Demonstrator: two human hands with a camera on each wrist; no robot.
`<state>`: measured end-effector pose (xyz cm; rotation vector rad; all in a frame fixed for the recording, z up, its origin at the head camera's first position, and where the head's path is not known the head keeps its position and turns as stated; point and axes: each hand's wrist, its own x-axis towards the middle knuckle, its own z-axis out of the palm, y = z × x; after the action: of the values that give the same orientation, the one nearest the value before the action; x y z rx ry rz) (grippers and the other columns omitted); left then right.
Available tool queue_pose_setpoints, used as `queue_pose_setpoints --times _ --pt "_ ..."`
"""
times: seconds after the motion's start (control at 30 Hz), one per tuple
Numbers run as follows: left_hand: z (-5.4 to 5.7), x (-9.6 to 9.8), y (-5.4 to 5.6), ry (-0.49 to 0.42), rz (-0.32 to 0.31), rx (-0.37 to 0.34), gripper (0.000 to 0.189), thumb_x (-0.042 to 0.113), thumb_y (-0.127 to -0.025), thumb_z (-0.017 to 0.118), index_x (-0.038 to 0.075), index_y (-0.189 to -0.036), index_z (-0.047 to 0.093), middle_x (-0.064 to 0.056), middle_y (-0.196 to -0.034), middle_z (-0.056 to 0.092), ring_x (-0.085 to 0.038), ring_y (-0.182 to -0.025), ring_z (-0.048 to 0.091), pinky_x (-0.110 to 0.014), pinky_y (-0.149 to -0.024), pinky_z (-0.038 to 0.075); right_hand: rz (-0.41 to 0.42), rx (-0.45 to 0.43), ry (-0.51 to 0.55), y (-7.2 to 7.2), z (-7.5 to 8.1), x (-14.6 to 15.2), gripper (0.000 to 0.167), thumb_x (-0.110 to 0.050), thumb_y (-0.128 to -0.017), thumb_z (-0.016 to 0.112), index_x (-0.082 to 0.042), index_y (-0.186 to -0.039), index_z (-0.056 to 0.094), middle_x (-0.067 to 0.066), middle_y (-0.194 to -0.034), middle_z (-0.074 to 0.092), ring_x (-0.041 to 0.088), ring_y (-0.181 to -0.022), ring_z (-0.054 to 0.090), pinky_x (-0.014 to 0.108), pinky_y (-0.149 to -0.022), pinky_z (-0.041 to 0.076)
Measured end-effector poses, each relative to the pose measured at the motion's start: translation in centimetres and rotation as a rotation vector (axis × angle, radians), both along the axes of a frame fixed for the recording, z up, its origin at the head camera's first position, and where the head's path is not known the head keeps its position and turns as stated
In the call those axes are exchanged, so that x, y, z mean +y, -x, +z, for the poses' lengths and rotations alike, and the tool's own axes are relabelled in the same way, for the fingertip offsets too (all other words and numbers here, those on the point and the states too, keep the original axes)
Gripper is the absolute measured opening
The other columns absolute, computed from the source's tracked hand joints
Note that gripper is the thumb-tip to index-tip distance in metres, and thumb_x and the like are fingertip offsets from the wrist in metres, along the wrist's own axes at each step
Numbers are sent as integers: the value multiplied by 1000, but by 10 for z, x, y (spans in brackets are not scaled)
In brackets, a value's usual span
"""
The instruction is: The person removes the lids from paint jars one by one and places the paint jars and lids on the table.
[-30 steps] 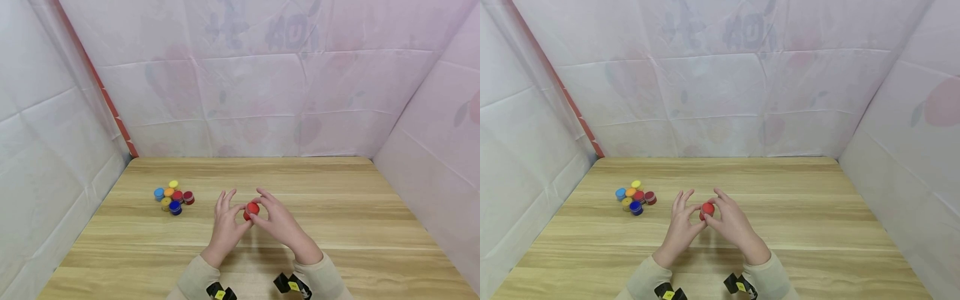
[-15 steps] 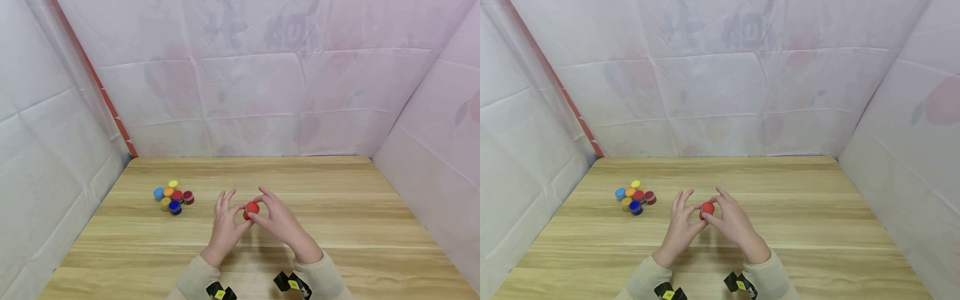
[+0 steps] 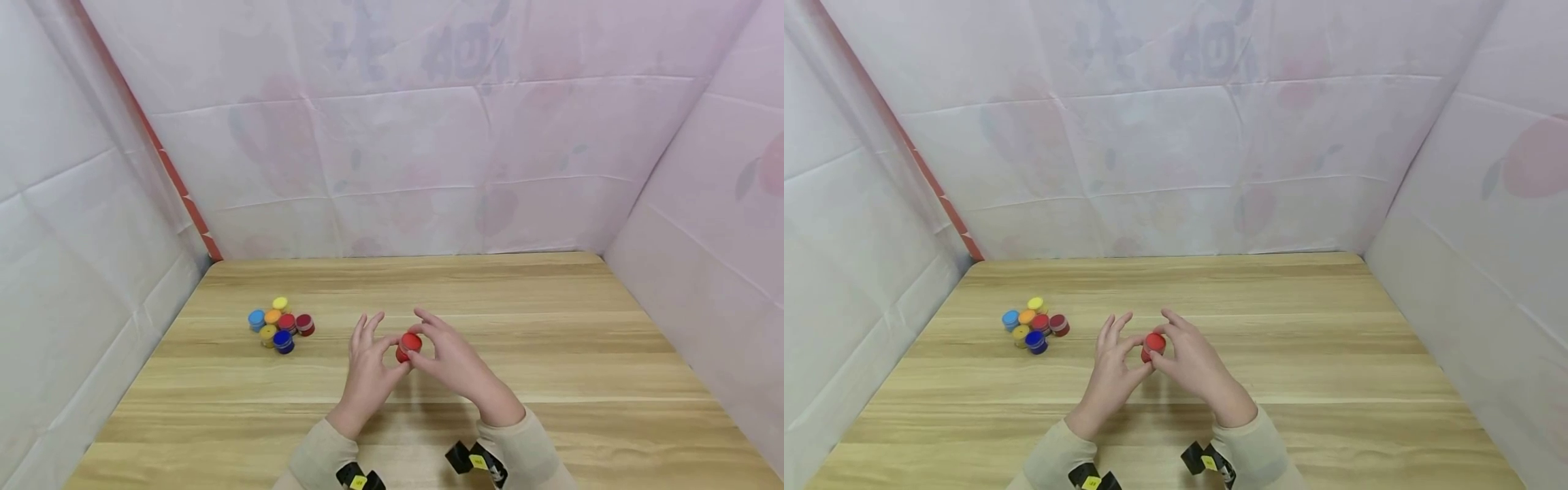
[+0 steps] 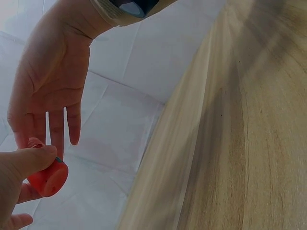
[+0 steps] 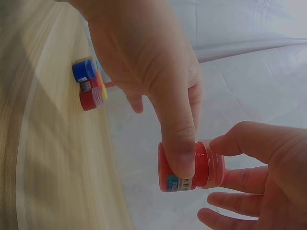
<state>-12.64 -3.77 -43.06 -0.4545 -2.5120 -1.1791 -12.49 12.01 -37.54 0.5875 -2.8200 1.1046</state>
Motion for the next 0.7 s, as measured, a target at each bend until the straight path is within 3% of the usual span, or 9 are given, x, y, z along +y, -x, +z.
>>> queue_pose_setpoints --times 0.3,0.5,0.7 --pt "0 -1 1 -3 2 12 32 28 -73 80 10 -99 72 -14 -140 40 -38 -135 18 -64 -100 19 -26 -32 -3 1 0 0 49 -26 -81 72 -1 -121 58 15 -145 35 36 -128 38 52 -95 39" --pt "1 -1 1 -8 10 0 32 28 -74 80 10 -99 72 -12 -140 40 -36 -135 17 -64 -101 19 -42 -30 11 2 -2 0 27 -25 -82 72 -9 -102 65 18 -143 37 38 -128 37 55 -95 38" --pt "0 -1 1 -8 13 -3 32 26 -73 81 10 -99 72 -9 -141 40 -35 -136 17 -63 -101 19 -22 -11 -4 2 -3 -1 24 -22 -83 70 -9 -103 66 17 -142 39 38 -127 38 55 -95 37"
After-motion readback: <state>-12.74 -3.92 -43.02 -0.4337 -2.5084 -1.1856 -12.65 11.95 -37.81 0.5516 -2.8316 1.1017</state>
